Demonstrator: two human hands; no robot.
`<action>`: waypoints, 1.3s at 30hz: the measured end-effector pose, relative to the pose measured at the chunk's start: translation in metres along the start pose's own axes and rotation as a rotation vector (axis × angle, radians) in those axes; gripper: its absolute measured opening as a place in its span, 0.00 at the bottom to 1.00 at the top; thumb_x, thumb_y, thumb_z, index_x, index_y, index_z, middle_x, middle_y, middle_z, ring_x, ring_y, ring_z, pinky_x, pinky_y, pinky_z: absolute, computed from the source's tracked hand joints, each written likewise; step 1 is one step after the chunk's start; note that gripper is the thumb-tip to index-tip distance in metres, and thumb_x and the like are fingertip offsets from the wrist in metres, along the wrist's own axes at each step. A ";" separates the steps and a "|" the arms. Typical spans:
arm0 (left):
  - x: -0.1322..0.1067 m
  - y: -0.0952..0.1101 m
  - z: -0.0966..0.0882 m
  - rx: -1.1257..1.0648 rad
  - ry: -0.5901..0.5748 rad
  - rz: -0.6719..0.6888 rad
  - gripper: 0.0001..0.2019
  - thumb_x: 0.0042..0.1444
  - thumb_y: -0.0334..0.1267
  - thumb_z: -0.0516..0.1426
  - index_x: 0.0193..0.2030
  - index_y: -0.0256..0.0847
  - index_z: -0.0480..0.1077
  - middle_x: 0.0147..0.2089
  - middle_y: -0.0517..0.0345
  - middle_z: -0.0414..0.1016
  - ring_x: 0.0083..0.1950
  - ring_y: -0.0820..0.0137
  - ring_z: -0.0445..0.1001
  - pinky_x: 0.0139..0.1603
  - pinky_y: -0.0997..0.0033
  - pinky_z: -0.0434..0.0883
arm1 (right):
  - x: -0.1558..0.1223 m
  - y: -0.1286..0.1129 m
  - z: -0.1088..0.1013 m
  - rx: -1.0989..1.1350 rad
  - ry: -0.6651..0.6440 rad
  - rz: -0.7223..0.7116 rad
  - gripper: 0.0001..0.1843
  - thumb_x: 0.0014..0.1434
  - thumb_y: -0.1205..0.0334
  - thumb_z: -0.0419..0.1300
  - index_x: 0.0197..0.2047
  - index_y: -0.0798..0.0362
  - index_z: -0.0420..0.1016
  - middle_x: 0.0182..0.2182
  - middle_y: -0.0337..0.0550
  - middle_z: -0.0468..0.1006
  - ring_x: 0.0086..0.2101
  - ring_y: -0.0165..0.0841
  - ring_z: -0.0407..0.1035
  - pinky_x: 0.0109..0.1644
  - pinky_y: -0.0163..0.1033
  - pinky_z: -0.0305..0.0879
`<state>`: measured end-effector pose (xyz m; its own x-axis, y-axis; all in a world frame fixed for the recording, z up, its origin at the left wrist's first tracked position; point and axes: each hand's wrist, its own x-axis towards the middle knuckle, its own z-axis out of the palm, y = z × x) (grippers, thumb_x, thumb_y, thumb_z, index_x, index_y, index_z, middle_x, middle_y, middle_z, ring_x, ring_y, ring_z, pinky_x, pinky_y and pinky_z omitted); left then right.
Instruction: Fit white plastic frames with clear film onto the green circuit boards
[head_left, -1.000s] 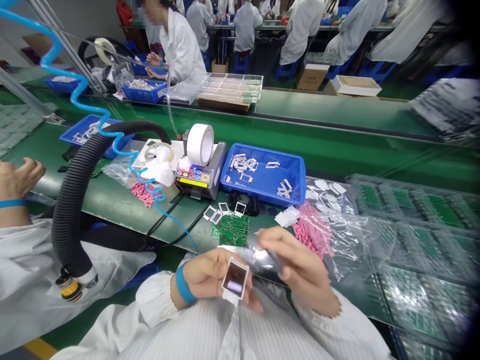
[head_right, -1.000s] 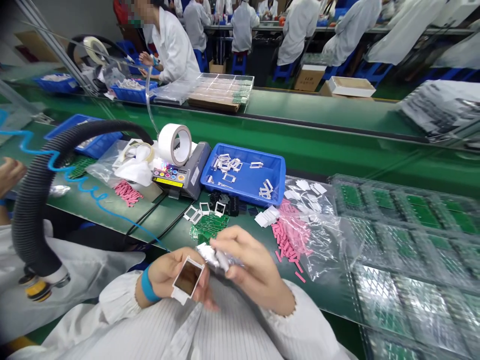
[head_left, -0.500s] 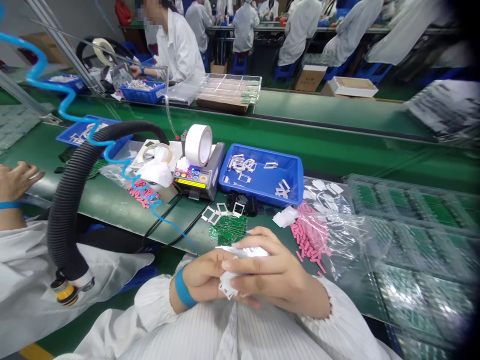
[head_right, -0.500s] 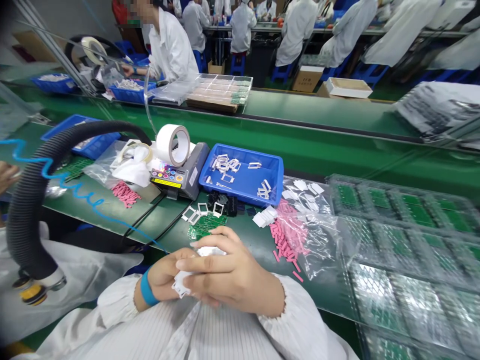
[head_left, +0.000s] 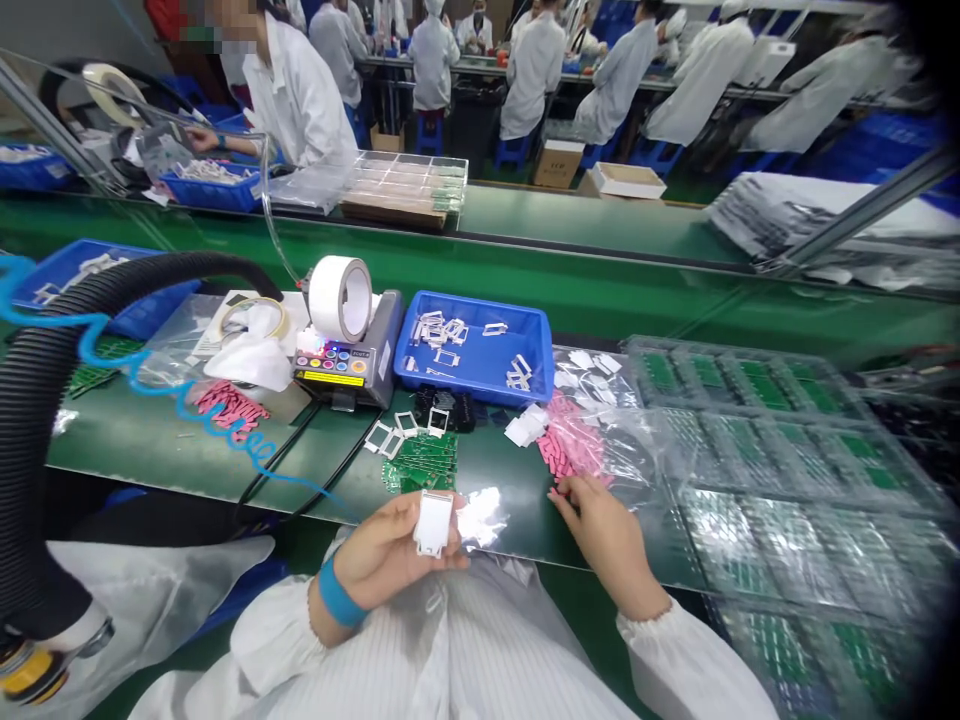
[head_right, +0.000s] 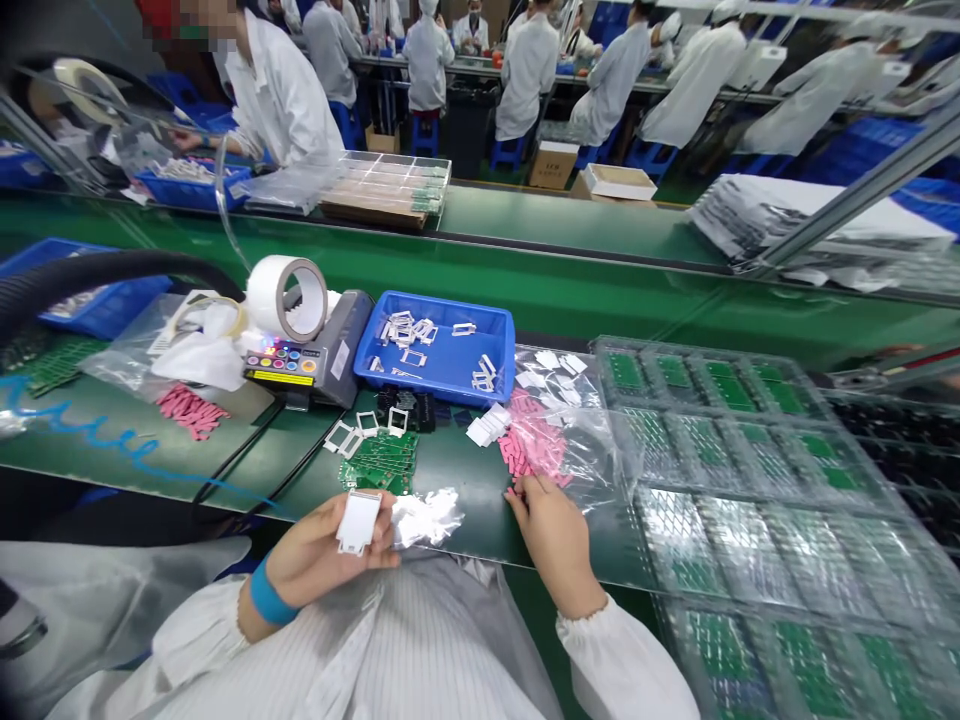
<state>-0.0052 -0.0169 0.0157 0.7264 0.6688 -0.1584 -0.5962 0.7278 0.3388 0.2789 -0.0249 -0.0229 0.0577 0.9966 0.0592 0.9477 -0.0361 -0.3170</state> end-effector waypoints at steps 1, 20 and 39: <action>0.001 -0.001 0.001 0.005 0.004 0.003 0.20 0.51 0.42 0.61 0.47 0.30 0.73 0.32 0.52 0.76 0.36 0.69 0.73 0.45 0.61 0.70 | -0.001 0.001 0.003 -0.006 0.007 -0.005 0.14 0.59 0.57 0.48 0.25 0.52 0.65 0.25 0.46 0.73 0.25 0.37 0.67 0.25 0.38 0.54; -0.016 0.006 0.025 0.229 0.205 0.111 0.20 0.46 0.46 0.64 0.42 0.33 0.75 0.31 0.54 0.73 0.33 0.72 0.69 0.39 0.69 0.66 | 0.013 -0.155 -0.059 0.278 0.311 -0.811 0.06 0.60 0.72 0.53 0.34 0.53 0.69 0.25 0.37 0.71 0.29 0.29 0.63 0.50 0.47 0.60; -0.036 0.028 0.011 0.448 0.184 0.031 0.18 0.46 0.49 0.63 0.32 0.33 0.78 0.28 0.52 0.75 0.31 0.71 0.70 0.37 0.71 0.64 | 0.036 -0.172 -0.032 1.119 -0.529 -0.562 0.12 0.62 0.54 0.54 0.36 0.51 0.75 0.36 0.43 0.72 0.37 0.30 0.69 0.41 0.38 0.66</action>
<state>-0.0444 -0.0224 0.0414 0.6143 0.7342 -0.2892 -0.3816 0.5971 0.7056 0.1281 0.0145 0.0644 -0.6149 0.7747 0.1472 0.0285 0.2084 -0.9776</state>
